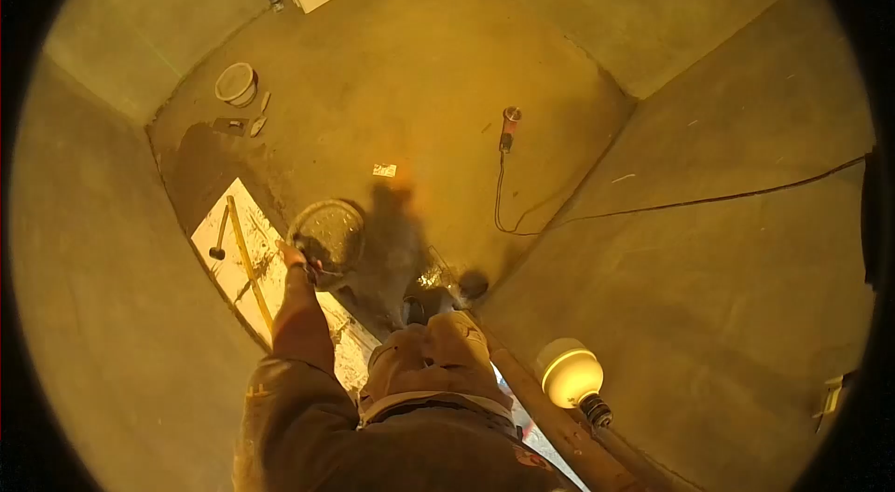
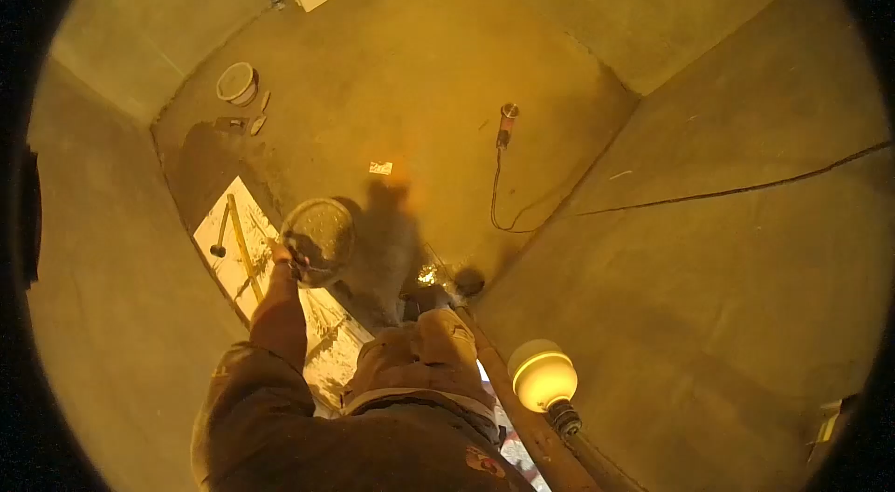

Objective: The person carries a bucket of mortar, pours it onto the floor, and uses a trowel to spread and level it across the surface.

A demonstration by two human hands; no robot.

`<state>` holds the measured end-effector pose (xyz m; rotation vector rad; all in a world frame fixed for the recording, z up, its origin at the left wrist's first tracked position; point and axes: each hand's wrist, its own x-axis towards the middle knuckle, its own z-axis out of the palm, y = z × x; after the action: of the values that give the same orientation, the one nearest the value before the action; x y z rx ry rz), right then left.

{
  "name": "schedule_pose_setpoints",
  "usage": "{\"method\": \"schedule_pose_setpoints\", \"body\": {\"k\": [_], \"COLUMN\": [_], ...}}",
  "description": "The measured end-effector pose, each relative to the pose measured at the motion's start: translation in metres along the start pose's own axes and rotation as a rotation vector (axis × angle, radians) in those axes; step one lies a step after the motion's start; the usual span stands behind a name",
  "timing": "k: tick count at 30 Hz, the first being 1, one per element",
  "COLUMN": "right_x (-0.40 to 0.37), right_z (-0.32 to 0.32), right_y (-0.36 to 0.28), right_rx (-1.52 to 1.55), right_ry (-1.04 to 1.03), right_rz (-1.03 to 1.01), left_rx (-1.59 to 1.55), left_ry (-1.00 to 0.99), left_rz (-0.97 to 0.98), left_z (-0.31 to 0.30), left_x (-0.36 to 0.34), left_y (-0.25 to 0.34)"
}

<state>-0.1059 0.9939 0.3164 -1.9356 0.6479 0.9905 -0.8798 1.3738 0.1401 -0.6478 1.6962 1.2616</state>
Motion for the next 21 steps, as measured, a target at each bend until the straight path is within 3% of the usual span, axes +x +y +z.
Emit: {"method": "schedule_pose_setpoints", "body": {"k": [1,2,3,5,6,10,11,12,13,14,15,16,18,21], "right_x": [-0.003,-0.004,-0.003,-0.016,-0.020,-0.053,-0.057,-0.059,-0.059,-0.068,-0.078,-0.088,-0.096,-0.102], "right_z": [0.010,0.026,0.041,0.062,0.067,0.147,0.176,0.207,0.232,0.256,0.286,0.299,0.312,0.348], "right_y": [0.000,0.003,0.015,0.062,0.082,0.116,0.119,0.122,0.127,0.126,0.128,0.130,0.110,0.070], "right_rx": [0.002,0.002,0.003,0.024,0.043,0.114,0.128,0.136,0.136,0.122,0.116,0.114,0.077,-0.001], "right_ry": [-0.001,-0.012,-0.022,-0.017,-0.023,-0.032,-0.046,-0.060,-0.072,-0.081,-0.091,-0.084,-0.059,-0.080], "right_rz": [0.006,0.018,0.042,0.119,0.152,0.210,0.222,0.235,0.244,0.254,0.268,0.275,0.255,0.211], "left_rx": [0.049,0.087,0.099,0.146,0.268,0.292,0.285,0.291,0.297,0.291,0.275,0.285,0.300,0.264], "left_ry": [-0.017,-0.190,-0.184,0.027,0.064,-0.073,-0.114,-0.118,0.043,0.057,-0.077,-0.070,-0.042,-0.104], "left_rz": [0.014,0.054,0.074,0.073,0.250,0.181,0.158,0.176,-0.010,-0.003,-0.057,-0.060,-0.199,-0.231], "left_z": [0.022,0.036,0.060,0.108,0.103,0.140,0.171,0.167,0.219,0.169,0.205,0.186,0.242,0.241], "left_x": [0.007,0.013,0.004,-0.009,0.117,0.169,0.167,0.127,-0.001,0.120,0.193,0.165,0.047,0.069], "left_y": [0.029,0.055,0.079,0.118,0.134,0.173,0.196,0.171,0.182,0.179,0.199,0.189,0.220,0.229]}}
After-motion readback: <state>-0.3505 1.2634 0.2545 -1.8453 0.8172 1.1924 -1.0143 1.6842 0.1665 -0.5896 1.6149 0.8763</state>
